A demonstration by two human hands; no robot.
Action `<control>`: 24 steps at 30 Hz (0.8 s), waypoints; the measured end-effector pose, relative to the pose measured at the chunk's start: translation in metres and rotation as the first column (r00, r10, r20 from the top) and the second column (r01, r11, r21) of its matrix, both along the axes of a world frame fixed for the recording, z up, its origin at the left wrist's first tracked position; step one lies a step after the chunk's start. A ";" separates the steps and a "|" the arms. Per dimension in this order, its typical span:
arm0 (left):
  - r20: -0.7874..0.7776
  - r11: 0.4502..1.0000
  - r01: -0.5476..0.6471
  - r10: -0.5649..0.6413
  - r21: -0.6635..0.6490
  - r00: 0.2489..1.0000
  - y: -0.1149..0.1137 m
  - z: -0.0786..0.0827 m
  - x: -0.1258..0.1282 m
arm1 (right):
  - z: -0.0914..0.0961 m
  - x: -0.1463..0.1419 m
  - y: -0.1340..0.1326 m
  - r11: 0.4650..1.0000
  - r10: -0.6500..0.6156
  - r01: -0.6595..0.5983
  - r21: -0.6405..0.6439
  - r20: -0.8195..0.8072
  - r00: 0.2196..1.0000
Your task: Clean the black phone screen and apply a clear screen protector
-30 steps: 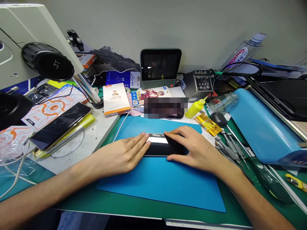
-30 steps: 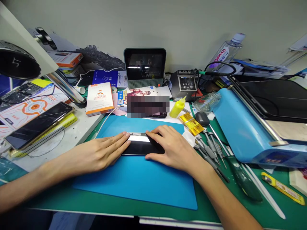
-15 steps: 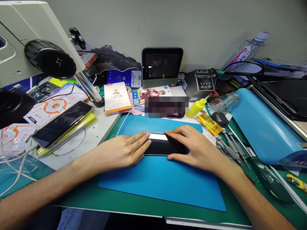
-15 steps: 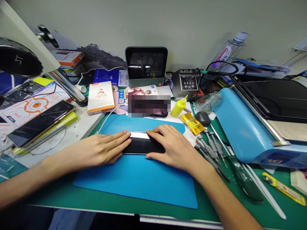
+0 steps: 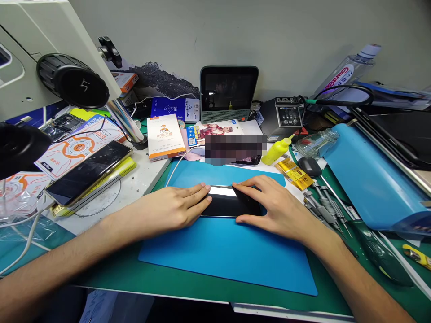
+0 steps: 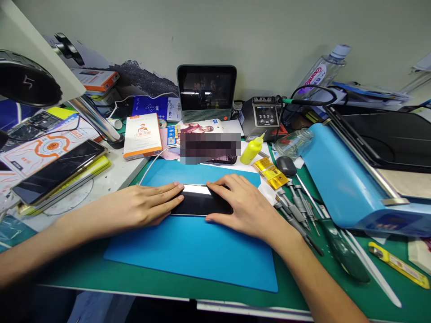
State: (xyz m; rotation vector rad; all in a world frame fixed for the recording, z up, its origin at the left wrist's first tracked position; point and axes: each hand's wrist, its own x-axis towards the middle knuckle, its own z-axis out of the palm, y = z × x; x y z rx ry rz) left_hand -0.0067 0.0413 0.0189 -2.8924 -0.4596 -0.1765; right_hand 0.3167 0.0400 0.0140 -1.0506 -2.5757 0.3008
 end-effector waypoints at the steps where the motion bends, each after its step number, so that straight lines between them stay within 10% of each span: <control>1: -0.008 1.000 0.002 -0.002 0.006 1.000 0.000 -0.001 0.000 | 0.000 0.000 0.000 1.000 0.001 -0.001 0.002 0.002 1.000; 15: 0.046 0.996 0.006 -0.002 -0.087 0.999 0.004 -0.002 0.000 | 0.002 0.000 -0.001 1.000 0.007 -0.007 0.001 0.018 1.000; 24: -0.066 0.992 0.049 -0.042 0.112 0.997 -0.004 0.005 0.000 | 0.002 -0.001 -0.001 1.000 0.018 -0.018 0.003 0.045 0.999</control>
